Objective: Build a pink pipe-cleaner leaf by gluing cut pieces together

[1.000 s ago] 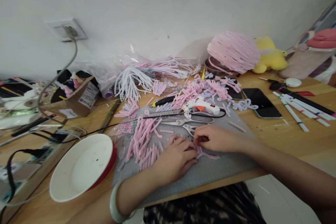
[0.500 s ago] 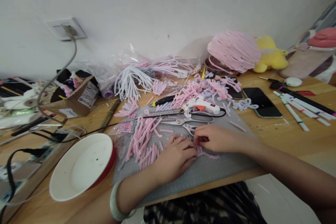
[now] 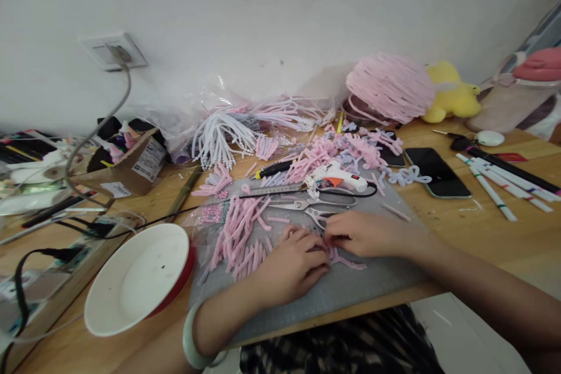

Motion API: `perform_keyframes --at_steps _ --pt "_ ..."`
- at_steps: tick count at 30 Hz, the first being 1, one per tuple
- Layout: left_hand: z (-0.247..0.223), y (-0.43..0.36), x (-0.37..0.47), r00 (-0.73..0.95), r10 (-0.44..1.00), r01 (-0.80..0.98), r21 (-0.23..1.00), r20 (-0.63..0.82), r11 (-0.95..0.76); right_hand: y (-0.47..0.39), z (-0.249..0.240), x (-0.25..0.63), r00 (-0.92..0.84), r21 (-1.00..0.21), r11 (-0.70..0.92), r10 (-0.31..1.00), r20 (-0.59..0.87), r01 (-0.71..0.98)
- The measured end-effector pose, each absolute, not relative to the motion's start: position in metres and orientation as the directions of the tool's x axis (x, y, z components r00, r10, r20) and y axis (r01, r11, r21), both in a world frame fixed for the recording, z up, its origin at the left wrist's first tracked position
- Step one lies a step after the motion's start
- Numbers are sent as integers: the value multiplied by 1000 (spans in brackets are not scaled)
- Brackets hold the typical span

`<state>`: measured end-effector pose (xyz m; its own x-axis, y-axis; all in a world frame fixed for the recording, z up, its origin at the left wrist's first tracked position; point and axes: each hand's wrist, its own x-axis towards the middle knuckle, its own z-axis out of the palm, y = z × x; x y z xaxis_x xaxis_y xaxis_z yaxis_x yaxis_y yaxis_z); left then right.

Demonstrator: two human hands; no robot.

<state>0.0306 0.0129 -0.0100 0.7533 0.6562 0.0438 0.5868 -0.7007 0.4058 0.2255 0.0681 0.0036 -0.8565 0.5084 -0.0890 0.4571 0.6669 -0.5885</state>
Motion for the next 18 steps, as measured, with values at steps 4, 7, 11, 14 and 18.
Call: perform_keyframes --at_steps 4,7,11,14,18 --pt "-7 15 25 744 661 546 484 94 -684 74 6 234 -821 -614 624 567 -69 483" --pt "-7 22 14 647 740 570 528 183 -629 80 11 243 -766 -629 560 637 -90 540" --pt "-7 34 1 562 796 661 456 225 -596 81 15 256 -743 -591 466 528 -411 658" --pt "-8 39 -2 570 807 717 385 155 -581 76 16 257 -726 -548 477 462 -510 688" --pt "-10 39 0 582 806 741 340 105 -579 69 18 249 -753 -526 539 446 -484 657"
